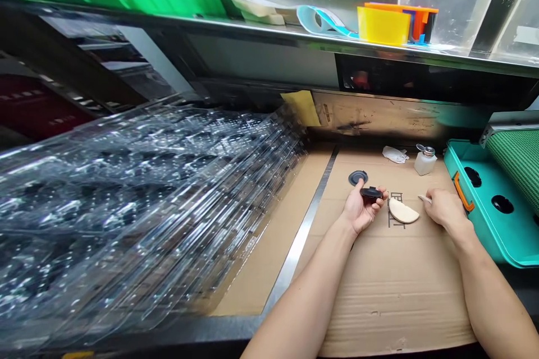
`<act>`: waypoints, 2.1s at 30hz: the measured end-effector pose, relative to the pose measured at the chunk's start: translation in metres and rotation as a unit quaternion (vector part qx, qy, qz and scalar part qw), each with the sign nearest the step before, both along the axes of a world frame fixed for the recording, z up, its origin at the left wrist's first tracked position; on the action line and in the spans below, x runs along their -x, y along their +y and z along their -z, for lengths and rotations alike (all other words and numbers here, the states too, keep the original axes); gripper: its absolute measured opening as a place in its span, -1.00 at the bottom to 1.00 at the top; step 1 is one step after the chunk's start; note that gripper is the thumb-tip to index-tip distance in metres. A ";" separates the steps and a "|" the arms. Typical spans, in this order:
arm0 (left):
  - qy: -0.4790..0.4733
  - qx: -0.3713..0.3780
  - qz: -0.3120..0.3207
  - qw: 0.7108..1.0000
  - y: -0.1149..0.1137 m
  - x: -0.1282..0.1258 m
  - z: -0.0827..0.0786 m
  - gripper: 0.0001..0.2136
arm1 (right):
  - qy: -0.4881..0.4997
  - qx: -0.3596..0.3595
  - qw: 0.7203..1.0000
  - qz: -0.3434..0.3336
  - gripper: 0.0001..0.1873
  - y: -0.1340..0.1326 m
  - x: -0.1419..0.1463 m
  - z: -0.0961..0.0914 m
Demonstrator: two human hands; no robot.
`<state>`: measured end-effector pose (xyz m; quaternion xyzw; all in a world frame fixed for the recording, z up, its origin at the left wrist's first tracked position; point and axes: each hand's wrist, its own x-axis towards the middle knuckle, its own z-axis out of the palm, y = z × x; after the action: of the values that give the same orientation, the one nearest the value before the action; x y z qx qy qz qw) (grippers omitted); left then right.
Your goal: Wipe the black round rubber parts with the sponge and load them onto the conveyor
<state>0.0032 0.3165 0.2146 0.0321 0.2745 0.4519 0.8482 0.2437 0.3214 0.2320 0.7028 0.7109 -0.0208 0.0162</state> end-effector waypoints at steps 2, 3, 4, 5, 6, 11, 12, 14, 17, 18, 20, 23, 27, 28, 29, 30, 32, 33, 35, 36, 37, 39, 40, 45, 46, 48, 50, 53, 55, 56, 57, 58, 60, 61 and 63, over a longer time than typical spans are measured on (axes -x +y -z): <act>0.015 -0.012 0.004 1.000 0.000 -0.001 0.002 -0.42 | 0.062 -0.039 0.996 -0.052 -0.78 0.003 0.003 0.005; 0.029 -0.022 0.007 0.999 0.000 -0.003 0.003 -0.42 | 0.102 -0.067 0.989 -0.080 -0.77 0.003 0.006 0.008; 0.047 -0.034 0.011 0.998 -0.001 -0.005 0.005 -0.42 | 0.145 -0.090 0.980 -0.107 -0.77 0.003 0.010 0.011; 0.069 -0.049 0.016 0.996 -0.001 -0.007 0.007 -0.43 | 0.185 -0.108 0.968 -0.131 -0.77 0.002 0.015 0.014; 0.095 -0.065 0.021 0.993 -0.002 -0.010 0.010 -0.45 | 0.221 -0.120 0.956 -0.154 -0.77 0.001 0.021 0.017; 0.224 -0.140 0.038 0.964 -0.008 -0.027 0.020 -0.45 | 0.284 -0.124 0.922 -0.234 -0.73 -0.011 0.045 0.025; 0.241 -0.151 0.036 0.958 -0.009 -0.030 0.021 -0.43 | 0.273 -0.122 0.925 -0.237 -0.72 -0.013 0.048 0.026; 0.269 -0.165 0.027 0.949 -0.011 -0.034 0.021 -0.42 | 0.235 -0.119 0.936 -0.232 -0.70 -0.017 0.053 0.026; 0.300 -0.176 0.020 0.937 -0.013 -0.038 0.020 -0.41 | 0.173 -0.127 0.955 -0.204 -0.69 -0.021 0.057 0.026; 0.309 -0.179 0.020 0.934 -0.013 -0.039 0.020 -0.40 | 0.160 -0.133 0.958 -0.195 -0.69 -0.022 0.058 0.026; 0.325 -0.184 0.020 0.927 -0.014 -0.040 0.019 -0.39 | 0.154 -0.144 0.959 -0.191 -0.69 -0.023 0.060 0.026; 0.338 -0.192 0.021 0.921 -0.014 -0.040 0.019 -0.39 | 0.166 -0.148 0.954 -0.203 -0.71 -0.022 0.059 0.026; 0.348 -0.206 0.036 0.914 -0.015 -0.041 0.020 -0.36 | 0.200 -0.143 0.947 -0.208 -0.70 -0.017 0.052 0.027; 0.352 -0.207 0.040 0.912 -0.015 -0.041 0.020 -0.36 | 0.214 -0.138 0.944 -0.212 -0.70 -0.016 0.050 0.027; 0.354 -0.206 0.044 0.911 -0.016 -0.041 0.021 -0.36 | 0.229 -0.129 0.940 -0.217 -0.69 -0.015 0.048 0.027; 0.355 -0.206 0.046 0.911 -0.016 -0.041 0.021 -0.36 | 0.243 -0.119 0.937 -0.221 -0.69 -0.013 0.047 0.027; 0.347 -0.204 0.048 0.914 -0.016 -0.040 0.021 -0.36 | 0.263 -0.095 0.933 -0.225 -0.70 -0.011 0.045 0.026; 0.341 -0.203 0.049 0.916 -0.016 -0.039 0.020 -0.37 | 0.268 -0.086 0.933 -0.224 -0.71 -0.010 0.044 0.026; 0.330 -0.196 0.054 0.922 -0.015 -0.038 0.020 -0.39 | 0.272 -0.078 0.934 -0.219 -0.72 -0.009 0.044 0.026; 0.324 -0.192 0.055 0.925 -0.015 -0.037 0.020 -0.40 | 0.274 -0.078 0.934 -0.217 -0.73 -0.009 0.043 0.027; 0.318 -0.186 0.058 0.928 -0.015 -0.036 0.020 -0.41 | 0.278 -0.080 0.933 -0.216 -0.73 -0.009 0.043 0.027; 0.309 -0.175 0.061 0.933 -0.014 -0.035 0.020 -0.42 | 0.292 -0.086 0.927 -0.218 -0.74 -0.009 0.044 0.029; 0.306 -0.171 0.061 0.934 -0.014 -0.035 0.020 -0.43 | 0.299 -0.089 0.924 -0.219 -0.74 -0.009 0.044 0.031; 0.308 -0.160 0.047 0.937 -0.013 -0.038 0.019 -0.45 | 0.305 -0.101 0.925 -0.205 -0.71 -0.009 0.050 0.037; 0.310 -0.159 0.043 0.936 -0.012 -0.039 0.019 -0.45 | 0.301 -0.110 0.926 -0.202 -0.71 -0.009 0.052 0.038; 0.312 -0.161 0.037 0.936 -0.012 -0.040 0.019 -0.45 | 0.290 -0.132 0.926 -0.202 -0.71 -0.008 0.055 0.039; 0.314 -0.168 0.032 0.934 -0.011 -0.041 0.020 -0.44 | 0.272 -0.146 0.928 -0.207 -0.71 -0.007 0.058 0.039; 0.324 -0.176 0.020 0.929 -0.011 -0.041 0.022 -0.42 | 0.227 -0.152 0.939 -0.211 -0.73 -0.007 0.058 0.038; 0.334 -0.175 0.016 0.926 -0.011 -0.042 0.022 -0.41 | 0.196 -0.155 0.944 -0.216 -0.74 -0.008 0.056 0.037; 0.340 -0.173 0.016 0.924 -0.011 -0.042 0.023 -0.41 | 0.183 -0.157 0.945 -0.222 -0.74 -0.008 0.055 0.037; 0.345 -0.173 0.018 0.922 -0.011 -0.043 0.023 -0.40 | 0.173 -0.159 0.945 -0.228 -0.73 -0.009 0.055 0.037; 0.351 -0.173 0.020 0.920 -0.011 -0.043 0.023 -0.40 | 0.164 -0.162 0.944 -0.235 -0.72 -0.009 0.055 0.037; 0.358 -0.180 0.021 0.916 -0.011 -0.044 0.023 -0.41 | 0.150 -0.168 0.943 -0.245 -0.69 -0.009 0.055 0.036; 0.360 -0.182 0.020 0.915 -0.012 -0.044 0.024 -0.41 | 0.146 -0.168 0.942 -0.249 -0.68 -0.008 0.055 0.036; 0.357 -0.184 0.013 0.916 -0.012 -0.044 0.024 -0.42 | 0.139 -0.165 0.944 -0.251 -0.69 -0.008 0.056 0.034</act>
<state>0.0468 0.3045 0.1909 0.3504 0.4705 0.4416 0.6788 0.1875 0.3132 0.1977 0.4844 0.8530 0.0038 -0.1944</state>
